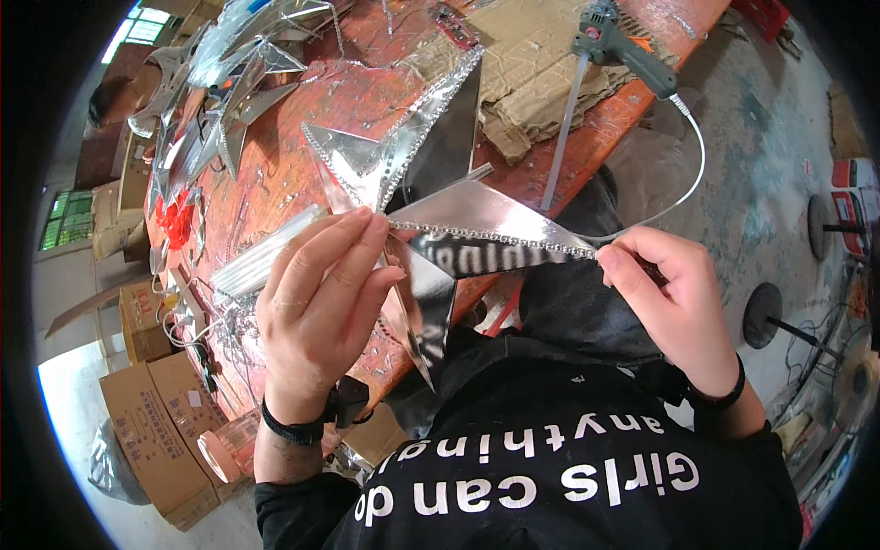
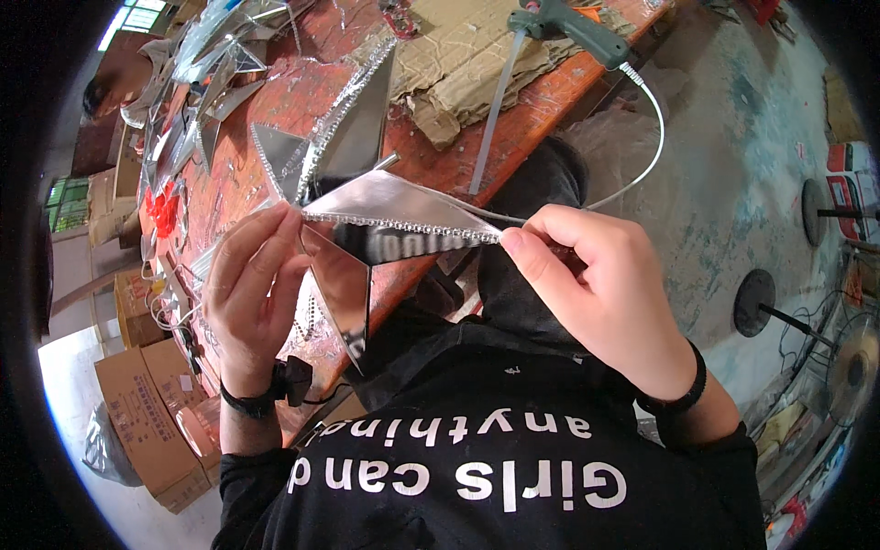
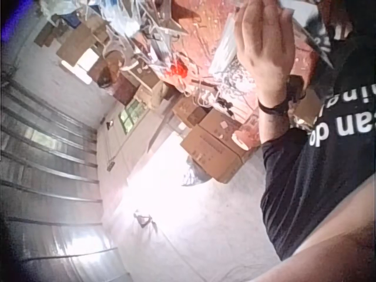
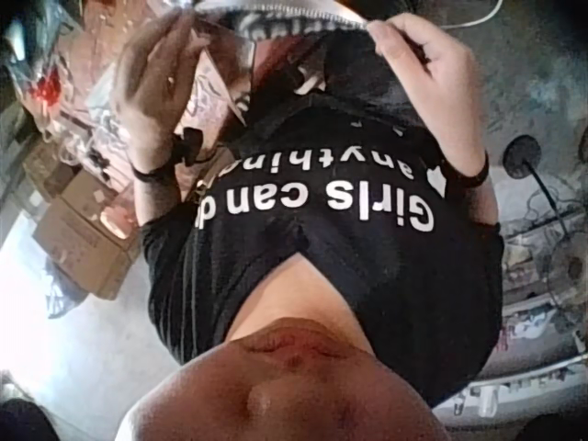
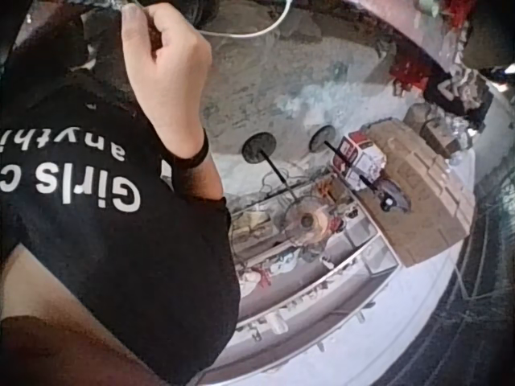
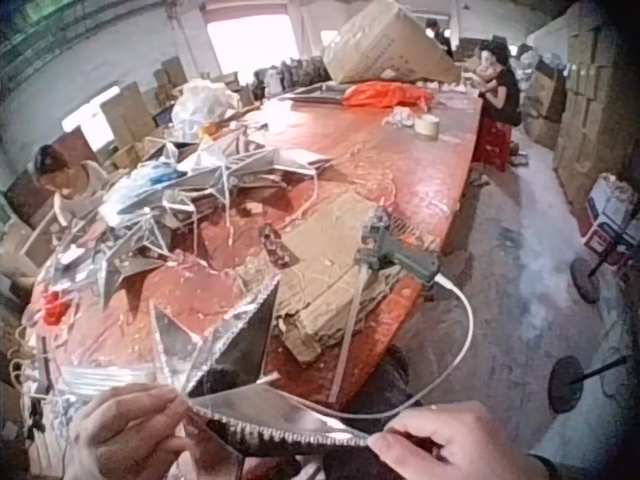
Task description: The person decorates a silver star-shaped ornament by applying hot glue and attaching a beaded chain along its edges. They repeatedly pick up the glue gun, apply glue to a point, and press the chain into place, working around the star's perimeter.
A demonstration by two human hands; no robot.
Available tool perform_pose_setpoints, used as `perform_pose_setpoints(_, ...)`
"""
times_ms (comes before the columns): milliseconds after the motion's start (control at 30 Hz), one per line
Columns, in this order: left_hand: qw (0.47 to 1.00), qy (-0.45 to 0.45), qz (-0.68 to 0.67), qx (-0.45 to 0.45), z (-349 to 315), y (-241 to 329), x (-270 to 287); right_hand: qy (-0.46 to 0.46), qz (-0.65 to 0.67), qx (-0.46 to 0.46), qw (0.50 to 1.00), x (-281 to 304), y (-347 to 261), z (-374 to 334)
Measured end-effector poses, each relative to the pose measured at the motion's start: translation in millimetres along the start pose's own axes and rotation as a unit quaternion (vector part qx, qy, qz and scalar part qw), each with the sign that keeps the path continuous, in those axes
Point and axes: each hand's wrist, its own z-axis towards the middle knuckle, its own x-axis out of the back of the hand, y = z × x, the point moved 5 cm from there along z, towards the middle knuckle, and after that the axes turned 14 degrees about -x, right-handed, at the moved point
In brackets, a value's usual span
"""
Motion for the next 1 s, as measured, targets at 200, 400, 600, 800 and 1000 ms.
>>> perform_pose_setpoints(200, 1.0, 0.007, -0.007, 0.008, -2.5, -0.9, -3.5, -0.016, 0.006, -0.002, 1.0, 0.0, 1.9, 2.1)
perform_pose_setpoints(400, 1.0, 0.006, -0.004, 0.01, -2.5, -0.3, -3.9, -0.007, 0.015, 0.001, 1.0, -2.2, 1.2, 1.3)
perform_pose_setpoints(600, 1.0, 0.006, -0.005, 0.012, -1.8, 0.8, -3.6, -0.013, 0.011, 0.025, 1.0, -4.1, 3.6, 3.2)
perform_pose_setpoints(800, 1.0, 0.011, -0.006, 0.011, -2.5, 1.8, -4.7, -0.011, 0.02, 0.031, 0.999, -5.3, 3.4, 3.3)
perform_pose_setpoints(1000, 1.0, 0.013, -0.008, 0.013, -2.5, 1.3, -5.3, -0.059, 0.07, -0.025, 0.996, -6.1, 8.5, 4.8)
